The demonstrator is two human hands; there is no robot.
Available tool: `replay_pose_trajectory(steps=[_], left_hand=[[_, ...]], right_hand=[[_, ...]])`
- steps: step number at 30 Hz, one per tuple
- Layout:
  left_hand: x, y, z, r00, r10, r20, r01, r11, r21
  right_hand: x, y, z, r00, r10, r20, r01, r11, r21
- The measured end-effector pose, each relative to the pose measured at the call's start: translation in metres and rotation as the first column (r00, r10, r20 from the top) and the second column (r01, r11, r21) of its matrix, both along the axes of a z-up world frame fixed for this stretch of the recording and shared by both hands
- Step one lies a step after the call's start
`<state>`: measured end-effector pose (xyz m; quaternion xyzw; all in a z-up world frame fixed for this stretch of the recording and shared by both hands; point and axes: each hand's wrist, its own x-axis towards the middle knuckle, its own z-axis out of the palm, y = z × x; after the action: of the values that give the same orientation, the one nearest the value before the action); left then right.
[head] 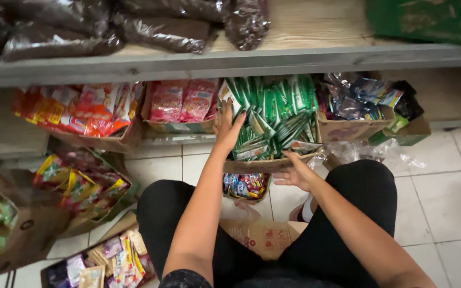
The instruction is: The person organizes and stacks small condiment or spice packets into a cardboard box on the floor, handling individual packets and long strips of connected packets.
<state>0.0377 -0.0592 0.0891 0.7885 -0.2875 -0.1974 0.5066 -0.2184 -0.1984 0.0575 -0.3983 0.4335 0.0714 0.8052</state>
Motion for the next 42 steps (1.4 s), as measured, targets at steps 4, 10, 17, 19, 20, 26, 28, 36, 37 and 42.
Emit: replay_pose_trajectory(steps=[4, 10, 17, 19, 20, 26, 28, 36, 37, 42], left_hand=[[0.022, -0.025, -0.024, 1.000, -0.028, -0.010, 0.028, 0.999, 0.016], [0.063, -0.053, -0.047, 0.994, -0.098, -0.041, 0.081, 0.951, -0.297], [0.082, -0.073, -0.028, 0.974, -0.114, -0.194, 0.023, 0.909, -0.416], [0.086, -0.082, -0.028, 0.984, -0.083, -0.155, 0.025, 0.940, -0.341], [0.086, -0.085, -0.031, 0.988, -0.070, -0.136, 0.027, 0.954, -0.300], [0.078, -0.077, -0.012, 0.989, 0.053, -0.140, -0.107, 0.904, -0.414], [0.069, -0.059, 0.005, 0.965, 0.052, -0.259, -0.153, 0.909, -0.388], [0.036, 0.008, 0.006, 1.000, -0.018, 0.001, 0.017, 0.961, -0.274], [0.025, 0.020, 0.010, 0.999, -0.037, 0.029, 0.044, 0.963, -0.267], [-0.020, 0.044, 0.014, 0.993, 0.084, 0.087, -0.060, 0.966, -0.250]], right_hand=[[0.014, 0.002, 0.004, 0.983, -0.170, 0.066, 0.171, 0.985, -0.011], [0.040, -0.012, 0.004, 0.951, -0.296, 0.085, 0.291, 0.954, 0.068], [0.079, -0.043, -0.003, 0.921, -0.364, 0.141, 0.370, 0.929, -0.022], [0.084, -0.053, -0.003, 0.920, -0.370, 0.130, 0.371, 0.928, 0.019], [0.085, -0.053, -0.005, 0.915, -0.392, 0.098, 0.391, 0.920, 0.023], [0.082, -0.052, -0.007, 0.918, -0.388, 0.080, 0.384, 0.921, 0.061], [0.080, -0.052, -0.003, 0.922, -0.376, 0.090, 0.372, 0.926, 0.066], [0.079, -0.035, -0.022, 0.909, -0.409, 0.077, 0.405, 0.912, 0.068], [0.078, -0.031, -0.026, 0.896, -0.438, 0.072, 0.432, 0.898, 0.085], [0.048, -0.012, 0.011, 0.720, -0.528, 0.450, 0.668, 0.704, -0.243]])
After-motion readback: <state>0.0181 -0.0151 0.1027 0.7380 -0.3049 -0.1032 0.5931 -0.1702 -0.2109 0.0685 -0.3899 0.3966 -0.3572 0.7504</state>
